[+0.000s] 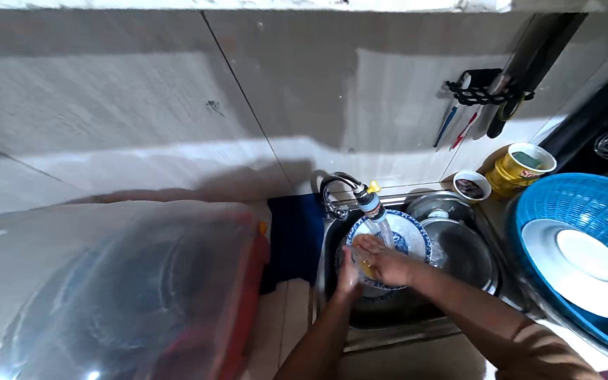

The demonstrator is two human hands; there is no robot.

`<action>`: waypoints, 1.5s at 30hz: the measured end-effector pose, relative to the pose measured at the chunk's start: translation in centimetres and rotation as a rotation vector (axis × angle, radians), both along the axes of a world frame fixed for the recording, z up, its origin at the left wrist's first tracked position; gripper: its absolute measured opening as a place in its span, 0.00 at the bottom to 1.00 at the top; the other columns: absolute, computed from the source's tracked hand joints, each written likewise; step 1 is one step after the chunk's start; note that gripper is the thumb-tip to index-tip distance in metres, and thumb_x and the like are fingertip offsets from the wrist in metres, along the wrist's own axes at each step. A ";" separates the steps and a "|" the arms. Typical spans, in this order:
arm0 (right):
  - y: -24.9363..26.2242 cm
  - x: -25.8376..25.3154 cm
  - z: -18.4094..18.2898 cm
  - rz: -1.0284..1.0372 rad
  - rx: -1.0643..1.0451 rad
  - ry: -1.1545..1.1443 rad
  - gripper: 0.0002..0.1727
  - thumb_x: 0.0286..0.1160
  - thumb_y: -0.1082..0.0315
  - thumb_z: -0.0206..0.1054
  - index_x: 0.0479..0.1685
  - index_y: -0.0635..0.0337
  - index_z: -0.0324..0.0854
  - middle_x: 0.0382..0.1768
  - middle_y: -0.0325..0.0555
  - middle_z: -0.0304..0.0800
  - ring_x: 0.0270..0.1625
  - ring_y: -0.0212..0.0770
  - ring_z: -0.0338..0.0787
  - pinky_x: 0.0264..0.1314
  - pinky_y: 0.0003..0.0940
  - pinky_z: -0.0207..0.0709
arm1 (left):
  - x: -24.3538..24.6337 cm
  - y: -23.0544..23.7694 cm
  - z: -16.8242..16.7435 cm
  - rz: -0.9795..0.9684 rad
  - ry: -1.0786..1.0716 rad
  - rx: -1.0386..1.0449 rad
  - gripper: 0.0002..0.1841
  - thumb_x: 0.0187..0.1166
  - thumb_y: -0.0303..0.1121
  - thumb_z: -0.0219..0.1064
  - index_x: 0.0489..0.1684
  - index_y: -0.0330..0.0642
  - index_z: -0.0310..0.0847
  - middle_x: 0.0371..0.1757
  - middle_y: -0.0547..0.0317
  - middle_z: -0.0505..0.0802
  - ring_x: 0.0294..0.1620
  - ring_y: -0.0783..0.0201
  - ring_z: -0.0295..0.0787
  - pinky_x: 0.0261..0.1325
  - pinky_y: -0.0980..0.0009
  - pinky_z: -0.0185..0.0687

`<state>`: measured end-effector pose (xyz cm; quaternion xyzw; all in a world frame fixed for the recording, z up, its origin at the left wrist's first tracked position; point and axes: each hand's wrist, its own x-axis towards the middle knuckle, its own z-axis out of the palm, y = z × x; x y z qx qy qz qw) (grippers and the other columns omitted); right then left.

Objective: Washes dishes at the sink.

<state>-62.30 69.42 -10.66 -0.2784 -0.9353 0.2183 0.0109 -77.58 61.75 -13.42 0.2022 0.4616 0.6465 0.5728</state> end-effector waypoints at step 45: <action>1.3 -3.6 -0.8 -0.153 0.066 0.164 0.43 0.87 0.44 0.52 0.97 0.52 0.44 0.98 0.47 0.37 0.98 0.48 0.34 0.99 0.55 0.34 | -0.1 0.0 0.2 -0.004 0.103 -0.002 0.38 0.90 0.65 0.33 0.83 0.48 0.70 0.72 0.53 0.87 0.72 0.60 0.84 0.75 0.54 0.81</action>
